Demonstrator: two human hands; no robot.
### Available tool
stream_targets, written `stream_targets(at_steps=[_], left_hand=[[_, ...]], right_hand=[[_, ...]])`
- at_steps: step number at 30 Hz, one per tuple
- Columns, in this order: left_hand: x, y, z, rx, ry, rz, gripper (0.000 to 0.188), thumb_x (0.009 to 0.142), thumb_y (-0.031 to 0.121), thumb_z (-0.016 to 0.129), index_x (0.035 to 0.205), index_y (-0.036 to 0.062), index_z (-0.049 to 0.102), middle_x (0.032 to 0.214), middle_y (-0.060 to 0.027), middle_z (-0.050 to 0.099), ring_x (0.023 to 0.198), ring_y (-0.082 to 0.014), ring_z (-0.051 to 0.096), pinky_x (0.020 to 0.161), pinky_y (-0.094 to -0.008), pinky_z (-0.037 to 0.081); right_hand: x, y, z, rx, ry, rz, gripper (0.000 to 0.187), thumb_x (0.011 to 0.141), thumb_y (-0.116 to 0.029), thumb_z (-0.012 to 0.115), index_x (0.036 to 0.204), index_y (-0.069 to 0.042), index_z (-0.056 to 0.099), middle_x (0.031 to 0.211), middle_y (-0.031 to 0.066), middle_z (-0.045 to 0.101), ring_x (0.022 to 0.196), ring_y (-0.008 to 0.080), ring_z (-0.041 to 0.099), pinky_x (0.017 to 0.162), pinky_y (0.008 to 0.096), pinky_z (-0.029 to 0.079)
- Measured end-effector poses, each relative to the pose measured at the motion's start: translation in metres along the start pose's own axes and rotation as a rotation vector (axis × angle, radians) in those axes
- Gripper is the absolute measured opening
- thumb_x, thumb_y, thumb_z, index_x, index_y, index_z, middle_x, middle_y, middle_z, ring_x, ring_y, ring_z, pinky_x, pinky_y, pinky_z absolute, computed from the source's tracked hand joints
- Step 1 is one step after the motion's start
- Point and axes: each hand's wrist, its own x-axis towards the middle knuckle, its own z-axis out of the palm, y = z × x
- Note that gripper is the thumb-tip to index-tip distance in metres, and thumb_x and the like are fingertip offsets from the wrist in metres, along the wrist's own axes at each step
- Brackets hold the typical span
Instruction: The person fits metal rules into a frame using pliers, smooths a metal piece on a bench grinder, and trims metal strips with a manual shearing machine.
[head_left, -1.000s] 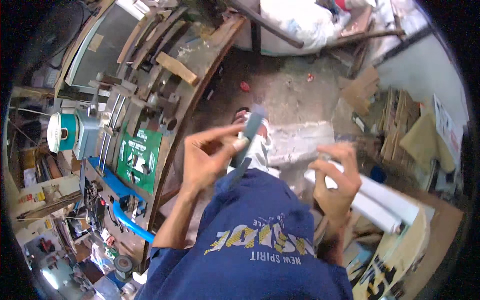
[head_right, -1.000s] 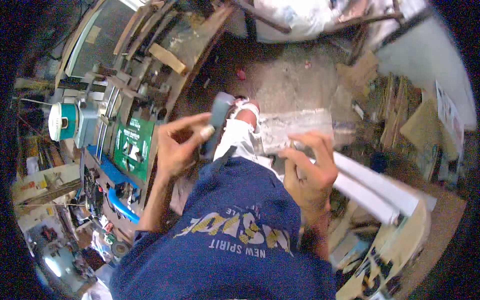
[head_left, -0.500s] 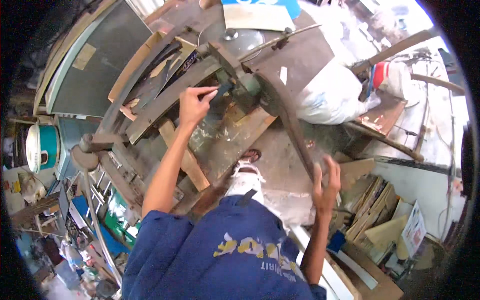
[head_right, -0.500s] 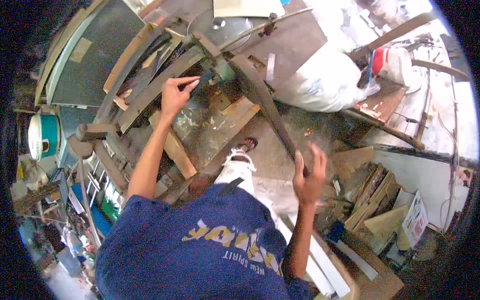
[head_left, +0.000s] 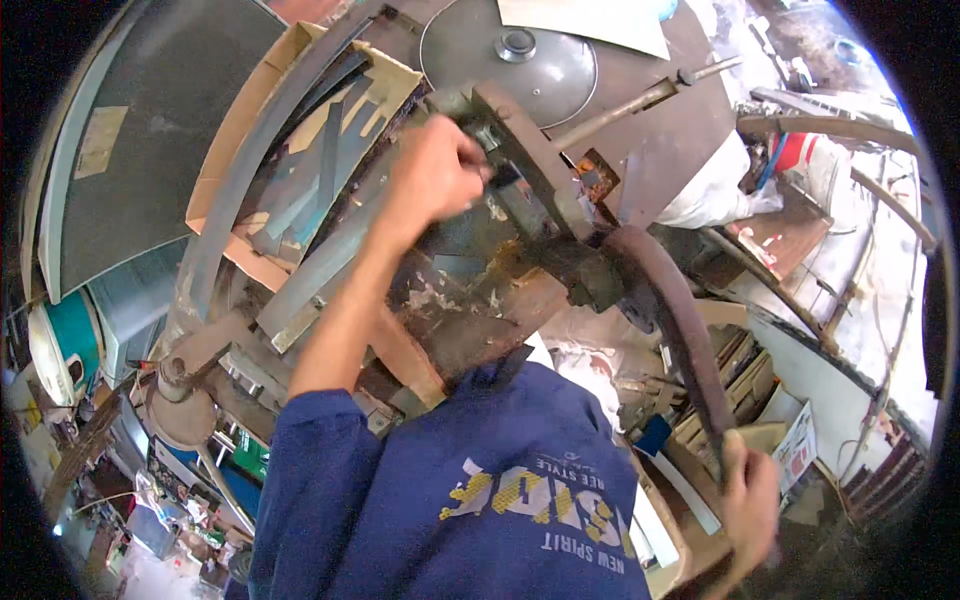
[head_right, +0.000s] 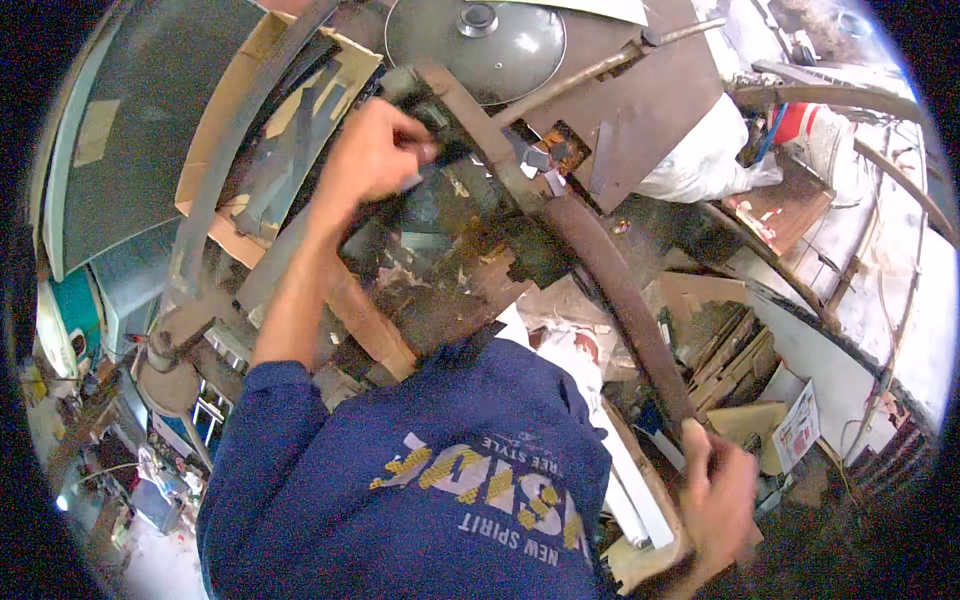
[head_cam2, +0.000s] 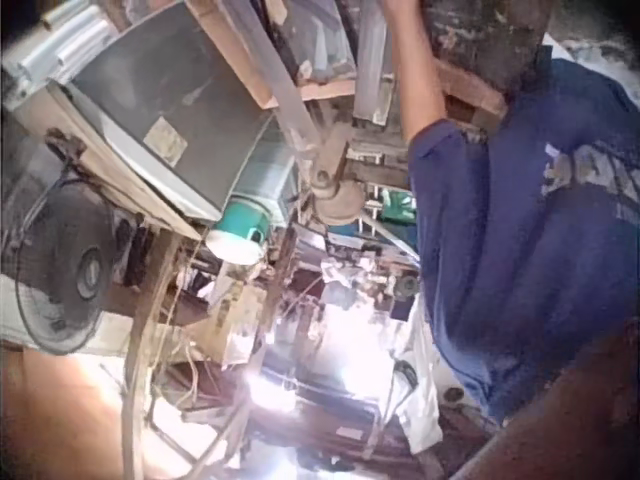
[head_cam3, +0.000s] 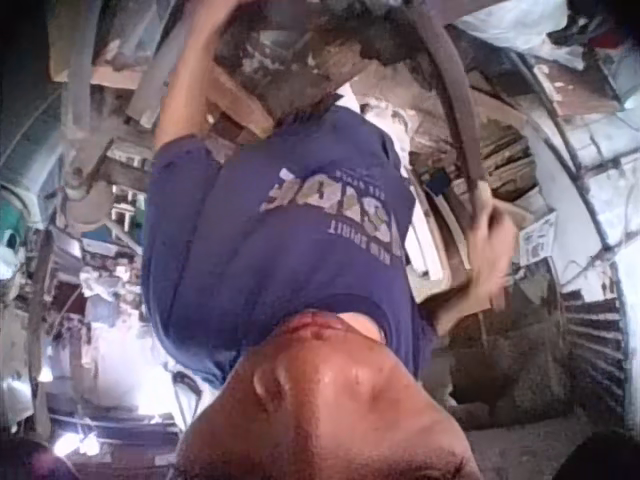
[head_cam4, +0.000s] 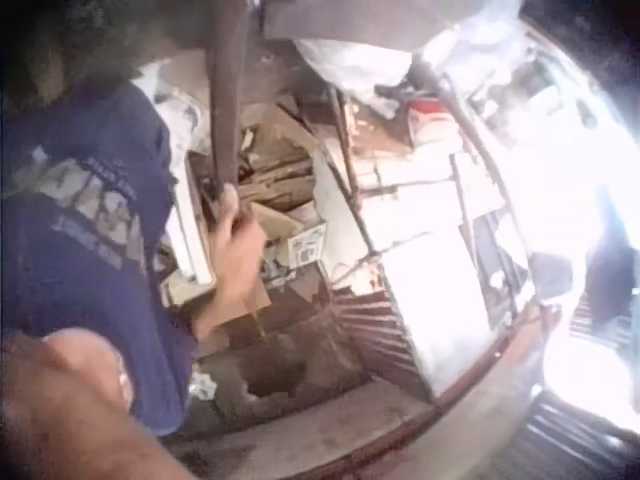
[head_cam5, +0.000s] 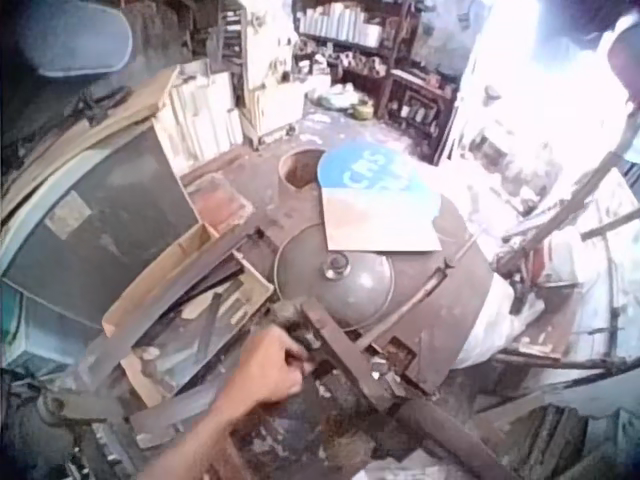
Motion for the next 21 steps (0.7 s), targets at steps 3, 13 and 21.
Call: stream_targets(at_steps=[3, 13, 21], left_hand=[[0.020, -0.008, -0.030, 0.037, 0.016, 0.016, 0.019, 0.073, 0.012, 0.075, 0.091, 0.0070, 0.078, 0.083, -0.0188, 0.072, 0.076, -0.0290, 0.072, 0.073, -0.0372, 0.055], [-0.009, -0.055, -0.001, -0.023, 0.273, 0.417, 0.033, 0.077, 0.004, 0.074, 0.108, 0.0127, 0.076, 0.103, -0.0109, 0.065, 0.101, -0.0285, 0.060, 0.083, -0.0393, 0.048], [-0.009, -0.057, -0.001, -0.106, 0.074, 0.385, 0.041, 0.085, 0.004, 0.068, 0.124, 0.0162, 0.070, 0.097, -0.0133, 0.061, 0.075, -0.0264, 0.059, 0.070, -0.0358, 0.049]], right_hand=[[-0.026, -0.060, -0.045, -0.368, 0.049, 0.038, 0.054, 0.097, -0.046, 0.059, 0.109, 0.006, 0.063, 0.108, 0.0246, 0.064, 0.099, 0.0311, 0.062, 0.089, 0.0404, 0.048], [-0.014, -0.061, -0.063, -0.519, -0.049, -0.246, 0.031, 0.099, -0.032, 0.057, 0.108, -0.005, 0.069, 0.090, 0.0253, 0.067, 0.083, 0.0406, 0.063, 0.068, 0.0469, 0.049], [-0.006, -0.024, -0.051, -0.480, -0.030, -0.489, 0.022, 0.097, -0.028, 0.064, 0.103, -0.006, 0.066, 0.083, 0.0190, 0.062, 0.072, 0.0364, 0.058, 0.061, 0.0433, 0.046]])
